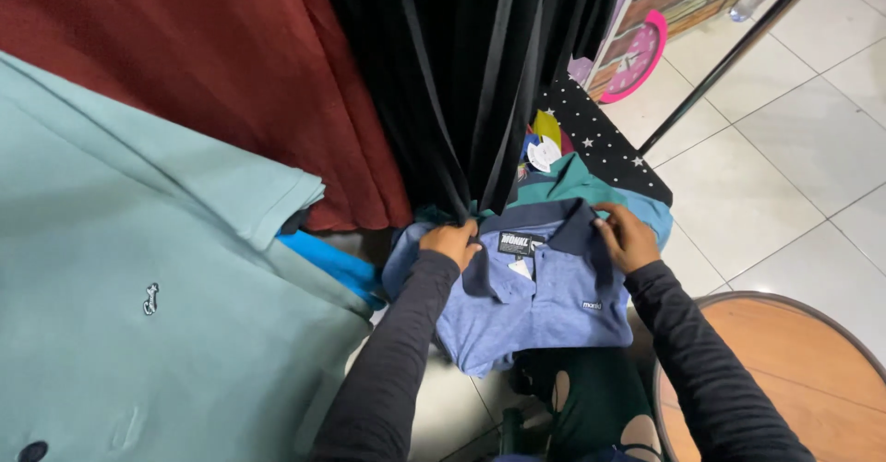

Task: The person folds a blue polo shirt and a striped polo shirt on the floor, smoothing them out and buttoning the collars. They then place each shirt on a hanger and hang them on a clothing rack.

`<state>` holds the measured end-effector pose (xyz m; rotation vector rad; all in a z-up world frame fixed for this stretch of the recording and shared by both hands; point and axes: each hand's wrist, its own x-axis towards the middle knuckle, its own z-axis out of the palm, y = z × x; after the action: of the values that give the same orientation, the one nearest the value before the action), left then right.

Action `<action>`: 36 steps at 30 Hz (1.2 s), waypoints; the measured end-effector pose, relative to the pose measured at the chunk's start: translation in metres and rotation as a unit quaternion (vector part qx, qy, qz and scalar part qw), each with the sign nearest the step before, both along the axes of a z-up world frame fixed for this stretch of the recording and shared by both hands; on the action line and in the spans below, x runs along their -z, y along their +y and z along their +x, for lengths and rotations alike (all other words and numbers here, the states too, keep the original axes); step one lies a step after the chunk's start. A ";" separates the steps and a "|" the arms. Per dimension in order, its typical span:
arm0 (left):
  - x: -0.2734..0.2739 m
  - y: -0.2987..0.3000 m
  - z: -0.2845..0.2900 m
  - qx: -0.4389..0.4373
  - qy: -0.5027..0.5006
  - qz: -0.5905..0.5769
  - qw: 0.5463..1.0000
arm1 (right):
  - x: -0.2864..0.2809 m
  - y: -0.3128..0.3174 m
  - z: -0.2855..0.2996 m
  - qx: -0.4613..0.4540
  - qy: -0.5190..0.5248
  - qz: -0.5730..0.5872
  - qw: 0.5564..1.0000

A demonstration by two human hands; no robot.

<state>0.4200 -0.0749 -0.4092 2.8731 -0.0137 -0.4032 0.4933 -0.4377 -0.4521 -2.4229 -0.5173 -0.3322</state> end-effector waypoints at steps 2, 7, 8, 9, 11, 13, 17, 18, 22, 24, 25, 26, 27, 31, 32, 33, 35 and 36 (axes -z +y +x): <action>-0.009 -0.001 0.013 -0.004 0.012 -0.003 1.000 | -0.012 -0.002 0.000 -0.008 -0.075 -0.050 0.996; 0.051 0.008 0.074 -0.129 0.144 -0.194 0.962 | -0.042 0.002 0.001 0.010 0.038 -0.137 0.990; 0.067 0.007 0.083 -0.205 0.117 -0.293 0.927 | -0.047 0.005 0.002 0.036 0.081 -0.189 0.978; 0.082 0.006 0.092 -0.276 0.086 -0.388 0.875 | -0.053 0.007 0.003 0.063 0.124 -0.240 0.961; 0.134 0.002 0.097 -0.273 0.041 -0.379 0.883 | -0.066 0.013 0.002 0.063 0.166 -0.219 0.959; 0.133 -0.015 0.078 -0.262 -0.005 -0.370 0.891 | -0.059 0.008 0.010 0.071 0.206 -0.196 0.956; 0.076 -0.055 -0.007 -0.085 -0.292 -0.265 0.915 | -0.017 0.007 0.012 0.113 -0.048 -0.206 0.971; 0.070 -0.061 -0.018 0.032 -0.367 -0.259 0.893 | -0.013 0.013 0.011 0.138 -0.177 -0.226 0.948; 0.055 -0.087 -0.045 0.090 -0.321 -0.157 0.930 | -0.015 0.051 -0.004 -0.116 -0.271 -0.180 0.938; 0.064 -0.096 -0.044 0.074 -0.344 -0.089 0.932 | -0.034 0.068 -0.025 -0.138 -0.227 -0.210 0.941; 0.064 -0.097 -0.046 0.072 -0.346 -0.090 0.931 | -0.023 0.062 -0.024 -0.140 -0.229 -0.211 0.940; 0.064 -0.097 -0.049 0.076 -0.344 -0.088 0.932 | -0.013 0.058 -0.022 -0.125 -0.209 -0.222 0.944; 0.063 -0.097 -0.051 0.080 -0.341 -0.087 0.932 | -0.002 0.054 -0.020 -0.111 -0.190 -0.233 0.947; 0.051 -0.091 -0.057 0.105 -0.338 -0.077 0.932 | -0.004 0.045 -0.018 -0.092 -0.171 -0.183 0.964; 0.051 -0.091 -0.058 0.110 -0.333 -0.076 0.933 | -0.011 0.051 -0.020 -0.089 -0.202 -0.164 0.961; 0.052 -0.091 -0.058 0.115 -0.328 -0.075 0.935 | -0.017 0.057 -0.021 -0.087 -0.233 -0.144 0.958; 0.061 -0.092 -0.058 0.117 -0.337 -0.071 0.931 | -0.006 0.079 -0.026 -0.074 -0.242 -0.165 0.953; 0.065 -0.092 -0.057 0.117 -0.345 -0.063 0.929 | -0.001 0.091 -0.027 -0.062 -0.250 -0.182 0.949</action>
<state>0.3626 -0.1666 -0.4744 2.7288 -0.4855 0.5644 0.4661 -0.3472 -0.4512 -2.6347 -1.0267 -0.8732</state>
